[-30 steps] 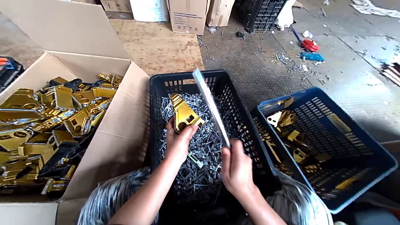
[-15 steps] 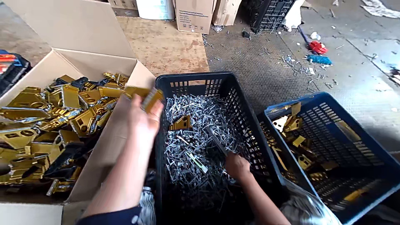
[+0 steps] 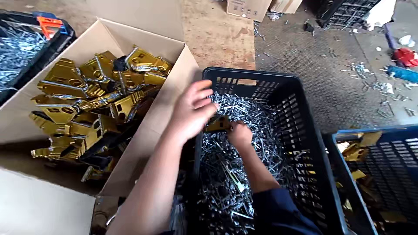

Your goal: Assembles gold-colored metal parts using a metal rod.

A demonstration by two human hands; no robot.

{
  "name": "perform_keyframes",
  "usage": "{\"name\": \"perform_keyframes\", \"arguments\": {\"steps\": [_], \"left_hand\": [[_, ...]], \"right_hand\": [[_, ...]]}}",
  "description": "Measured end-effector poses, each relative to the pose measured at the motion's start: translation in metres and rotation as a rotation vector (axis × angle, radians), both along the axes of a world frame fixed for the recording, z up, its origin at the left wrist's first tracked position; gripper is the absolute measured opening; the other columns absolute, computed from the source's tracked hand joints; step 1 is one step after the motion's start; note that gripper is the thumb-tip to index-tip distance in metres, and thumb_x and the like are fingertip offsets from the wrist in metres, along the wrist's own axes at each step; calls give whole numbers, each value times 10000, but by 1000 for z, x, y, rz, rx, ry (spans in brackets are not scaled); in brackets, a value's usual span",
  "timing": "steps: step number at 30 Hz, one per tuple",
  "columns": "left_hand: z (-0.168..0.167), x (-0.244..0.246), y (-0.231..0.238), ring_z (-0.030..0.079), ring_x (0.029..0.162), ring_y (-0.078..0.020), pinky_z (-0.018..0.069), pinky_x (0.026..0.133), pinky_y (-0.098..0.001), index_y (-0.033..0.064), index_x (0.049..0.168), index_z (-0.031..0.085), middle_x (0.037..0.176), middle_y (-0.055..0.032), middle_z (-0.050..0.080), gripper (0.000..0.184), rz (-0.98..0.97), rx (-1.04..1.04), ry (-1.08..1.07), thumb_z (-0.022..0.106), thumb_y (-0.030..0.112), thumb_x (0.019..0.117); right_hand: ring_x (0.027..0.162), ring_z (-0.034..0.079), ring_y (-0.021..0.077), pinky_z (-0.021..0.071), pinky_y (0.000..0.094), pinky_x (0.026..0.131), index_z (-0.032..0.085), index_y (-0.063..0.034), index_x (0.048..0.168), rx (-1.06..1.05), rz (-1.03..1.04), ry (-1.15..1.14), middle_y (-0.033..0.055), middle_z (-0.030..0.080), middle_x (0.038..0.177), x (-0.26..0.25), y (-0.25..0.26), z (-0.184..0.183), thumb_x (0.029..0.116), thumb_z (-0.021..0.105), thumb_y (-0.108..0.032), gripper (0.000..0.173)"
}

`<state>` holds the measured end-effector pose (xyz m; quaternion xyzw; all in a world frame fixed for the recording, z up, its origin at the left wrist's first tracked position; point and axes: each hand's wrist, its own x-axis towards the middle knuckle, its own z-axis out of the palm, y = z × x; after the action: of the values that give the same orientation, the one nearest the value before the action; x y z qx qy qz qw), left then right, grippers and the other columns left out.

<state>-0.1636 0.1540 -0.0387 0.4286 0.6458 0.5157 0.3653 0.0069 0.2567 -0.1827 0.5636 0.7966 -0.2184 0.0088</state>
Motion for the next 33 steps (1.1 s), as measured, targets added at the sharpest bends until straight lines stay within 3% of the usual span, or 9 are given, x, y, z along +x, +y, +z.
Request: {"name": "perform_keyframes", "arguments": {"steps": [4,8,11,15,18,21,25,29,33], "left_hand": [[-22,15,8,491,1385,-271,454,1093,-538,219,1565,392,1515,-80,505,955,-215,-124,475,892,182,753],[-19,27,17,627,1216,-290,525,1013,-532,188,1545,420,1363,-105,624,844,-96,-33,594,845,151,816],[-4,19,17,698,1044,-286,564,912,-520,101,1475,485,1189,-154,696,568,110,-6,558,695,214,960],[-3,1,13,675,1128,-179,531,1001,-423,178,1555,435,1292,-94,678,628,178,-22,461,661,357,997],[-4,5,10,674,1111,-128,519,998,-388,212,1564,437,1284,-62,690,540,203,7,420,548,365,1058],[0,13,5,659,1128,-162,509,999,-401,189,1586,379,1291,-103,668,550,248,7,279,470,393,1084],[3,31,-4,685,969,-190,598,783,-375,145,1540,237,1224,-136,633,970,186,-42,-228,841,396,825],[9,59,-23,642,792,-150,561,628,-301,166,1439,450,1092,-66,640,644,7,-97,-502,780,233,890],[16,88,-43,631,738,-109,537,587,-230,236,1481,400,1117,-48,639,606,-205,-49,-619,711,284,963]], "right_hand": [[1015,684,409,535,645,846,747,-59,1106,266,196,292,201,709,1094,10,0,71,943,713,-182,207],[645,579,55,515,225,596,701,-16,1059,68,278,1048,-6,644,803,14,1,107,944,688,-93,139],[633,591,55,541,247,586,667,-32,1179,-268,87,1231,-8,656,813,10,4,80,1021,574,-116,202],[1072,701,291,550,576,944,761,-145,1190,-309,152,299,101,744,1150,-13,-20,3,928,756,-286,297],[1251,621,319,492,592,1024,760,-215,1215,-281,209,60,82,692,1301,-35,-51,-23,964,670,-301,280],[1096,691,284,526,527,989,781,-119,1134,-244,134,310,110,739,1160,-23,-56,5,984,684,-240,216],[732,684,128,600,343,716,720,-15,1075,-243,-10,808,63,723,884,40,-58,84,988,664,-134,158],[633,651,70,580,234,620,703,-89,941,-622,-118,1396,14,687,753,108,-82,160,1025,470,-76,247],[621,647,79,576,227,612,699,-73,903,-653,-163,1434,33,682,739,128,-104,174,1033,449,-65,282]]}}
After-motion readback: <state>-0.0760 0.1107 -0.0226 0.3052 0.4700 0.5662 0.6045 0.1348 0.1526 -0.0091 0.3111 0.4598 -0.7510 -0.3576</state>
